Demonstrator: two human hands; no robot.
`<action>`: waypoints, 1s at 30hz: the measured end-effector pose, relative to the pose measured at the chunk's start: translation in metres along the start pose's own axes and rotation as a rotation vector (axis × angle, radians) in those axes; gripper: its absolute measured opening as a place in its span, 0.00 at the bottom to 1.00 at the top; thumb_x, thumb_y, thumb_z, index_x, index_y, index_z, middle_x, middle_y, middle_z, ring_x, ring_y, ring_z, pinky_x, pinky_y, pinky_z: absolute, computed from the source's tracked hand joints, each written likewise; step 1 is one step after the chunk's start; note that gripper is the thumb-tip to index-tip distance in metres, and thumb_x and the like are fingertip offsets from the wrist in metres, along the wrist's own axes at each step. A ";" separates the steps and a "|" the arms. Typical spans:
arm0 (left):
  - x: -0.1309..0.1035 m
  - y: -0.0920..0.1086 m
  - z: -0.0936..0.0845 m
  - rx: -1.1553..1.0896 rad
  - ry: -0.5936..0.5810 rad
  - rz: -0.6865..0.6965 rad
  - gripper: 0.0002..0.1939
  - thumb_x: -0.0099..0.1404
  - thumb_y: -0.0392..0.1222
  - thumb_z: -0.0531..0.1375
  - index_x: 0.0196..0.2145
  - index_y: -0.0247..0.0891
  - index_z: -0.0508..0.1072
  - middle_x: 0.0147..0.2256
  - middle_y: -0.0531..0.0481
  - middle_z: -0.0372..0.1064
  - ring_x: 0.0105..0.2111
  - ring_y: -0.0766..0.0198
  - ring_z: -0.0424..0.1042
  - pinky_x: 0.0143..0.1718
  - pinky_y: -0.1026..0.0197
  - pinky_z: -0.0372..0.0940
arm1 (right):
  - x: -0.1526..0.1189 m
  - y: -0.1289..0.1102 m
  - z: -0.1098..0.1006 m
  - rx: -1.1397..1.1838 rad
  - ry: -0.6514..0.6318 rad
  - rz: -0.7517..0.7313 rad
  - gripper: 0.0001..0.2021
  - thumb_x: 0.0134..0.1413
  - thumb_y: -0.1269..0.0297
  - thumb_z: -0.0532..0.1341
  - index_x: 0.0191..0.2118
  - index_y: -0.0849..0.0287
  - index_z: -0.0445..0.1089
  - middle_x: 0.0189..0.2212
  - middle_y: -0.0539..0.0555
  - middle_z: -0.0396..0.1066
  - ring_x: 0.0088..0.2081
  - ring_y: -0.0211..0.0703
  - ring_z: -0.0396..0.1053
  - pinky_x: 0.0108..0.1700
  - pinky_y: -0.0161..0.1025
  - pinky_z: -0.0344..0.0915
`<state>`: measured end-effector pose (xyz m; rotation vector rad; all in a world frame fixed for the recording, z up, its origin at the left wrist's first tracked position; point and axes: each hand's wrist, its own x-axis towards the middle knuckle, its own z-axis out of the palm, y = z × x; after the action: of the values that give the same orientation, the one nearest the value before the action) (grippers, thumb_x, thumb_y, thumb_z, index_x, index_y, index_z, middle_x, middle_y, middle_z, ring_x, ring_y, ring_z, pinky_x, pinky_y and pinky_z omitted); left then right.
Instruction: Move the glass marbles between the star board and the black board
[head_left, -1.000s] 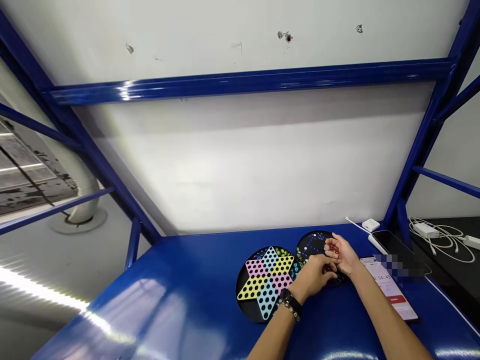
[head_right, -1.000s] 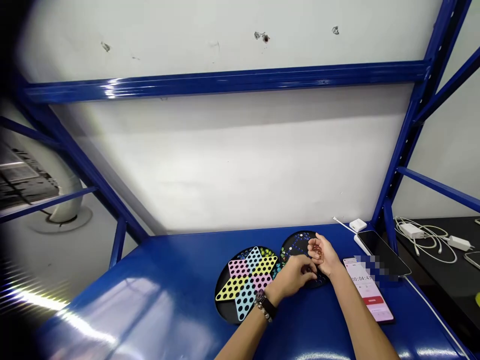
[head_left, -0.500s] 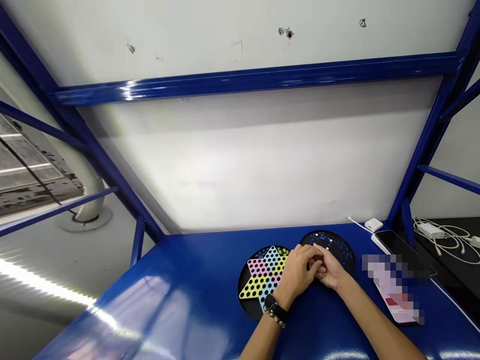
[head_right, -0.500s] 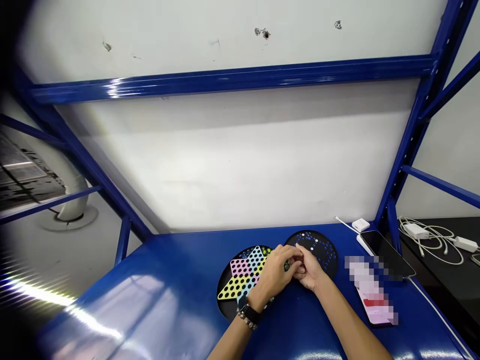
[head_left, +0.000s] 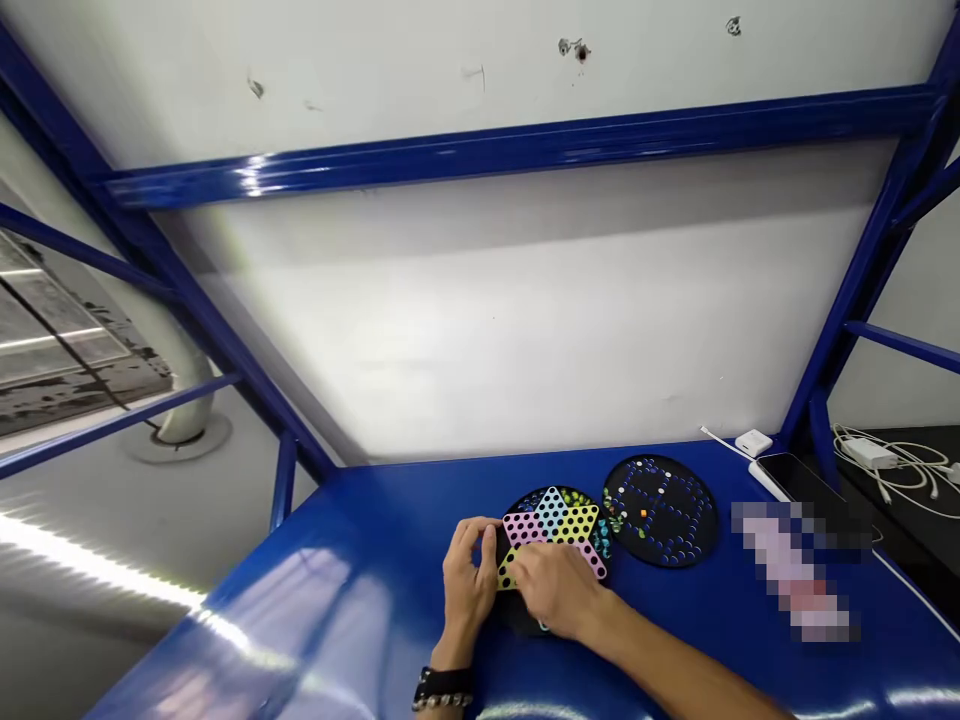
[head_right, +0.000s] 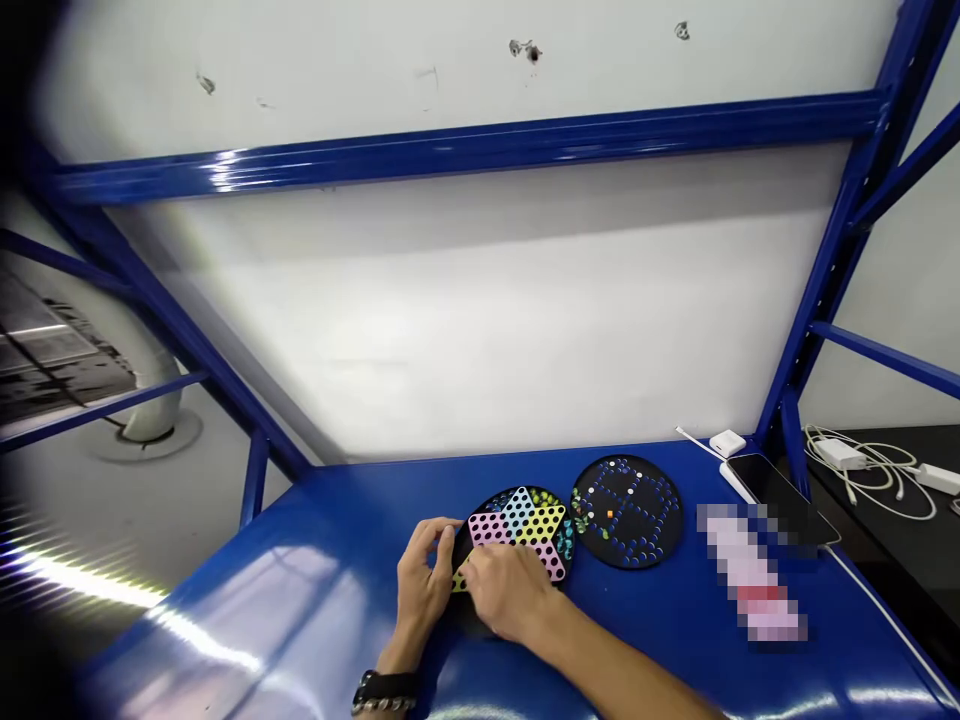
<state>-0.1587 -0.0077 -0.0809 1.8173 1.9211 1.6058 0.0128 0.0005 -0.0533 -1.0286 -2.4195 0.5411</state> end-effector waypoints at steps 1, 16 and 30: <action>-0.002 -0.002 -0.001 -0.002 0.045 0.002 0.16 0.72 0.50 0.51 0.33 0.41 0.75 0.34 0.50 0.72 0.35 0.61 0.72 0.37 0.59 0.68 | 0.002 -0.010 0.007 -0.105 -0.059 -0.046 0.13 0.69 0.63 0.52 0.36 0.58 0.71 0.35 0.56 0.77 0.32 0.43 0.74 0.33 0.36 0.63; -0.005 0.000 -0.004 -0.113 0.258 0.026 0.20 0.74 0.48 0.47 0.30 0.40 0.71 0.29 0.51 0.68 0.29 0.63 0.68 0.31 0.61 0.66 | 0.002 -0.016 0.023 -0.307 -0.156 -0.200 0.09 0.67 0.62 0.56 0.45 0.59 0.70 0.41 0.57 0.73 0.34 0.45 0.76 0.34 0.39 0.71; -0.003 0.002 -0.003 -0.113 0.170 0.009 0.21 0.74 0.50 0.46 0.29 0.41 0.71 0.28 0.51 0.69 0.28 0.63 0.69 0.30 0.60 0.67 | 0.007 -0.009 0.029 -0.266 -0.159 -0.227 0.13 0.66 0.56 0.56 0.43 0.58 0.73 0.41 0.56 0.75 0.36 0.45 0.75 0.37 0.39 0.70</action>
<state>-0.1584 -0.0129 -0.0800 1.6998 1.8442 1.8858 -0.0120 -0.0053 -0.0707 -0.8205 -2.7602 0.2346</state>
